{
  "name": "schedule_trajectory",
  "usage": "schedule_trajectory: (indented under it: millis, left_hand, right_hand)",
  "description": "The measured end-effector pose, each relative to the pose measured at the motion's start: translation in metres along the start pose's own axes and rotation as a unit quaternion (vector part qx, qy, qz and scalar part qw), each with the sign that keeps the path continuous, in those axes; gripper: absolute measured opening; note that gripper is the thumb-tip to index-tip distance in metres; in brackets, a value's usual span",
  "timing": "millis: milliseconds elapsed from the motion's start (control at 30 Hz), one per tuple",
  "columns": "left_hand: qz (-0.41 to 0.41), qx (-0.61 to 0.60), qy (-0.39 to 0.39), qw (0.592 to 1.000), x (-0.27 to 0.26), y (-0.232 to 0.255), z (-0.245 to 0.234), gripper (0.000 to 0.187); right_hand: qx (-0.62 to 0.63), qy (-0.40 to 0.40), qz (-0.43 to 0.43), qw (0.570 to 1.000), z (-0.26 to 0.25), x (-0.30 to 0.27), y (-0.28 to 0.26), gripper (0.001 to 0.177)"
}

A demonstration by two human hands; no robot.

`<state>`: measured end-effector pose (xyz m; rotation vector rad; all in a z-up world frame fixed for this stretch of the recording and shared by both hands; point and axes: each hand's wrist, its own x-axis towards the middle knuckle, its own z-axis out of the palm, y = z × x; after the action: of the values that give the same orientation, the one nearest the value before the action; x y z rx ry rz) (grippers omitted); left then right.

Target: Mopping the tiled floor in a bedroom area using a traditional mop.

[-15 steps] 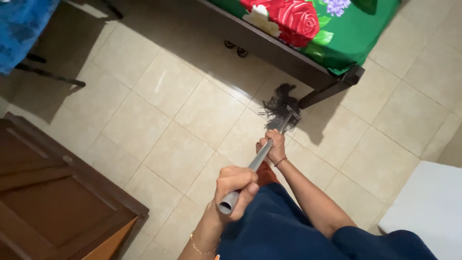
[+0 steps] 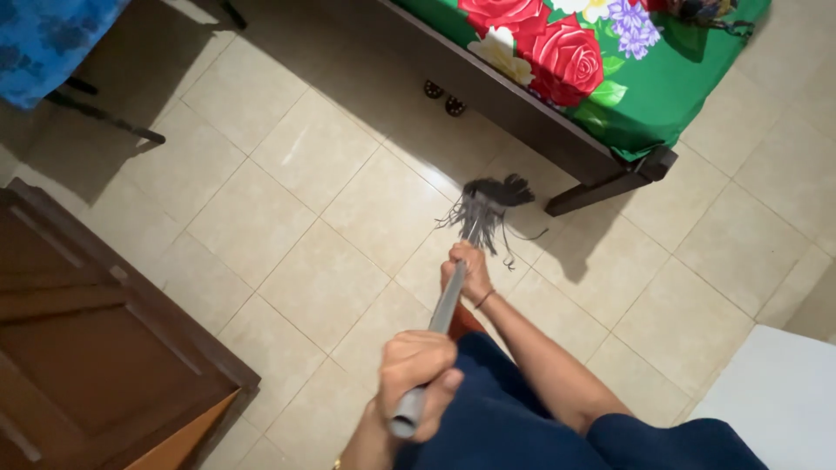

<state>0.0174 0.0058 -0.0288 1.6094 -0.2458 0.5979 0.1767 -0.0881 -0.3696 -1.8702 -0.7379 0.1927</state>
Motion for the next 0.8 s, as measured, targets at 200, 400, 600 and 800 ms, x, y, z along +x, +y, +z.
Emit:
schedule_trajectory:
  millis: [200, 400, 600, 800]
  left_hand:
    - [-0.052, 0.046, 0.054, 0.996, 0.013, -0.069, 0.009, 0.025]
    - [-0.027, 0.006, -0.056, 0.998, 0.084, -0.038, -0.035, 0.025]
    - [-0.024, 0.013, -0.056, 0.998, 0.137, -0.081, -0.052, 0.029]
    - [-0.059, 0.040, 0.026, 0.997, 0.146, -0.122, -0.061, 0.022]
  right_hand:
    - [-0.058, -0.032, -0.032, 0.997, -0.016, 0.070, 0.069, 0.021]
    - [0.000, 0.016, -0.007, 1.000, -0.005, 0.089, 0.008, 0.020]
    - [-0.025, 0.003, -0.019, 0.999, -0.013, 0.157, 0.025, 0.022]
    - [-0.070, -0.001, 0.004, 0.998, -0.006, 0.200, 0.077, 0.017]
